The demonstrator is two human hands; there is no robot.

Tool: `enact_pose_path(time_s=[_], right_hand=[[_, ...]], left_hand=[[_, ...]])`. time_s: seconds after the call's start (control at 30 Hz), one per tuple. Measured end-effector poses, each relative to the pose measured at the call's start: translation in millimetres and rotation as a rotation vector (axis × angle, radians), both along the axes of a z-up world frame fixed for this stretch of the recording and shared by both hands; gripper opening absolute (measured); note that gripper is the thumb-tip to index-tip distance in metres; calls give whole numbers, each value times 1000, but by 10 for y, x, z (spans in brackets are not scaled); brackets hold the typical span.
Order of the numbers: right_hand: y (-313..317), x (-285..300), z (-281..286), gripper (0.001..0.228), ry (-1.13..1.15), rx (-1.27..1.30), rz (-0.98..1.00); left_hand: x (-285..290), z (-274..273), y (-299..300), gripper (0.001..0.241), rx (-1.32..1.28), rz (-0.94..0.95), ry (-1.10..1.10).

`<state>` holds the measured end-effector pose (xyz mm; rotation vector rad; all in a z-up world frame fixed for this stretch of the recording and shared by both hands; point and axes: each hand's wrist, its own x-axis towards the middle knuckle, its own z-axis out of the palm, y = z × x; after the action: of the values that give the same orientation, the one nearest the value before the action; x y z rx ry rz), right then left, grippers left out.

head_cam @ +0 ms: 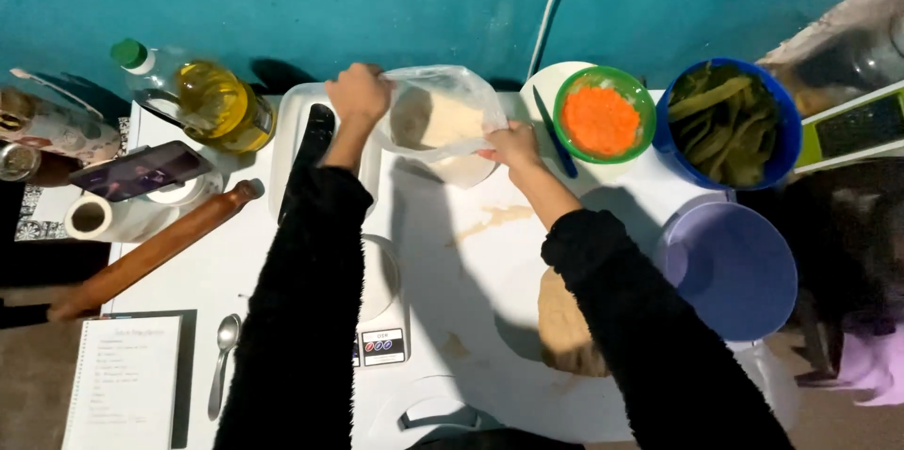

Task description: Weighing portions of dough on a scale and shaping them into balls on a work surface.

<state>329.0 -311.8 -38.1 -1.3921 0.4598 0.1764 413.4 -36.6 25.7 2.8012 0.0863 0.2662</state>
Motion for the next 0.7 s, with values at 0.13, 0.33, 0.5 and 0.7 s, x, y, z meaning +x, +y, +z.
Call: enact_pose_path(time_s=[0.13,0.33,0.5,0.7], right_hand=[[-139,439,146,22,-67,-89,28],[-136,405,813,33,-231,-104,199],[-302,-787,151,32,-410,-760,62],[-186,-1624,-578,96,66,-1188,407]], left_hand=[[-421,399,375,29,-165,114,141],[-1066,357,459,29,-481,232,246],[-1985,633,219,64,-850,93,-128],[-3222,195,-115,55,-803,137,-92]])
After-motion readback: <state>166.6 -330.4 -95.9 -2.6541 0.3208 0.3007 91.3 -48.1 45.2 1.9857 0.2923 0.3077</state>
